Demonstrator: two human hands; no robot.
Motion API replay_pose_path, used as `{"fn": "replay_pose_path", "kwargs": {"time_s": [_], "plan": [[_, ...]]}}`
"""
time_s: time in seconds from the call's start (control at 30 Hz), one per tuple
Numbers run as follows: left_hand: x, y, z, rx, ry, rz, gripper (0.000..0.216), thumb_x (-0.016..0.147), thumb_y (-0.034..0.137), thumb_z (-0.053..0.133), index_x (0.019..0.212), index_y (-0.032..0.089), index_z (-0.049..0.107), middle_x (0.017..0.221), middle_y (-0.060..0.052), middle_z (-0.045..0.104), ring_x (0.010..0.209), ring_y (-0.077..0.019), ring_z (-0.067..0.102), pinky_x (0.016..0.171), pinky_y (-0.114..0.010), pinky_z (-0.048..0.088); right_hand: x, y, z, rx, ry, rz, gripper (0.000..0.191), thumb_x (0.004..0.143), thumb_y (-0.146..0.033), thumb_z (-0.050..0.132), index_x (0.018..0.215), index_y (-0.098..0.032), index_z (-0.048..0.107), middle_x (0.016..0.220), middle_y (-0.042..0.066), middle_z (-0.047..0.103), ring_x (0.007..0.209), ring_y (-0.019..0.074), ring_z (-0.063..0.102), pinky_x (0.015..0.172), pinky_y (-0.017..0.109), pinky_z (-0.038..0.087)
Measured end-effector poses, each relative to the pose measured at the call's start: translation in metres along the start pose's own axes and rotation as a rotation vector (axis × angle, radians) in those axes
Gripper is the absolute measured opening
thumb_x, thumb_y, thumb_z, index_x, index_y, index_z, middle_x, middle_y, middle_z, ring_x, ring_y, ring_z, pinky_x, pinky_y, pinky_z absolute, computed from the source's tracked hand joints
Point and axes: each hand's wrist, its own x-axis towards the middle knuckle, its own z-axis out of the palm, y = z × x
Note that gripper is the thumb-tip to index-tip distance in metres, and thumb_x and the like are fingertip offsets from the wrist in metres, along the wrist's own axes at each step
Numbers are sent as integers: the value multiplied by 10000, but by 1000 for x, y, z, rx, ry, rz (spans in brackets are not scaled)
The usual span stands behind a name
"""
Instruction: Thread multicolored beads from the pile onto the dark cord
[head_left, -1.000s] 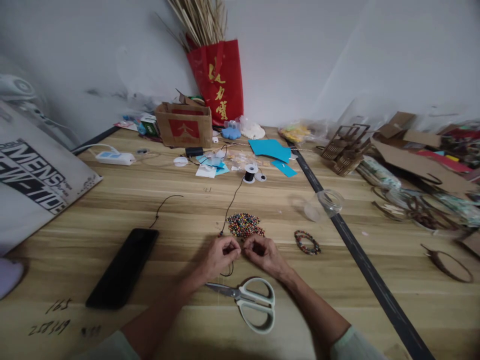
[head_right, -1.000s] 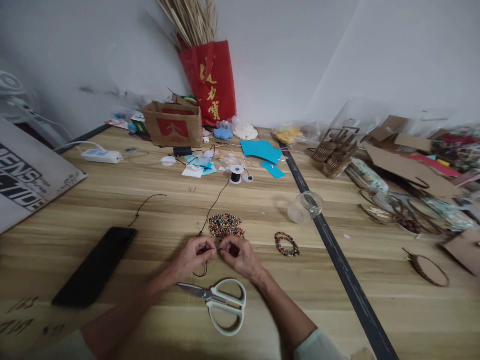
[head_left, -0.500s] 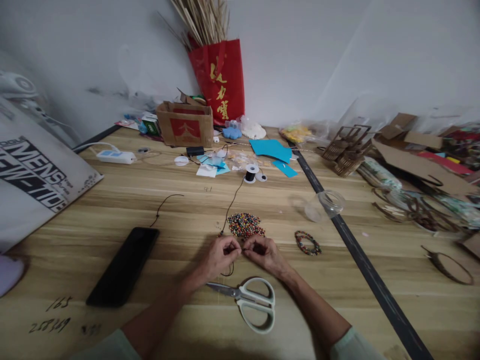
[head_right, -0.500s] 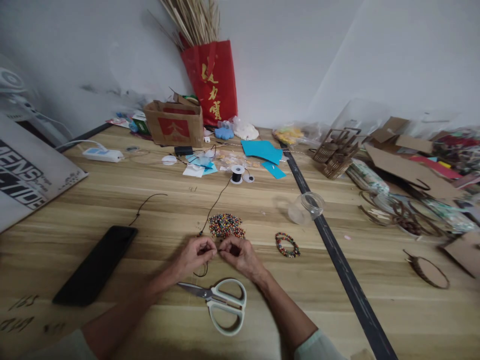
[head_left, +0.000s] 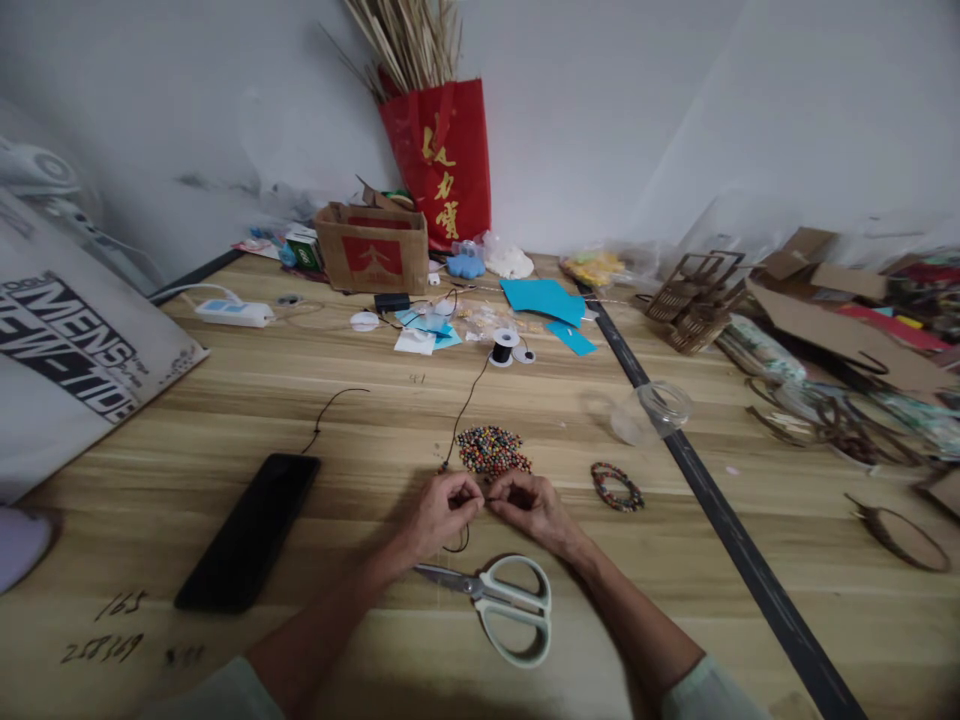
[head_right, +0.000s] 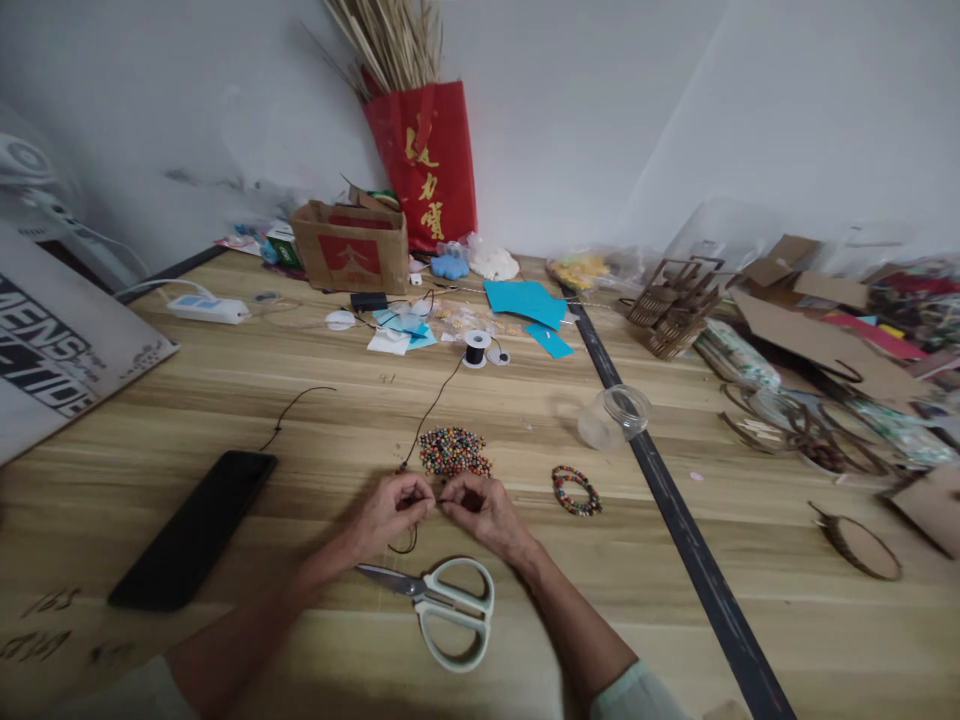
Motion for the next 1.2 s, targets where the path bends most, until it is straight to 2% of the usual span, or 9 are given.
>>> {"fn": "replay_pose_path", "kwargs": {"time_s": [0.67,1.2], "plan": [[0,-1,1,-1,13,-3,83,738,211,569,683,149,577,585,18,530,562,-108,487,530,-196,386,0,-3,0,-3,-7,16,282,782,-420,667,755,-151,590,635,-14,529,560,93,441,517,215,330],[0,2,1,8,3,-16,95,742,215,566,687,144,598,582,13,541,571,-118,497,544,-209,393,0,-2,0,8,-15,28,272,779,-410,676,765,-147,606,646,-12,541,575,98,463,533,215,347]]}}
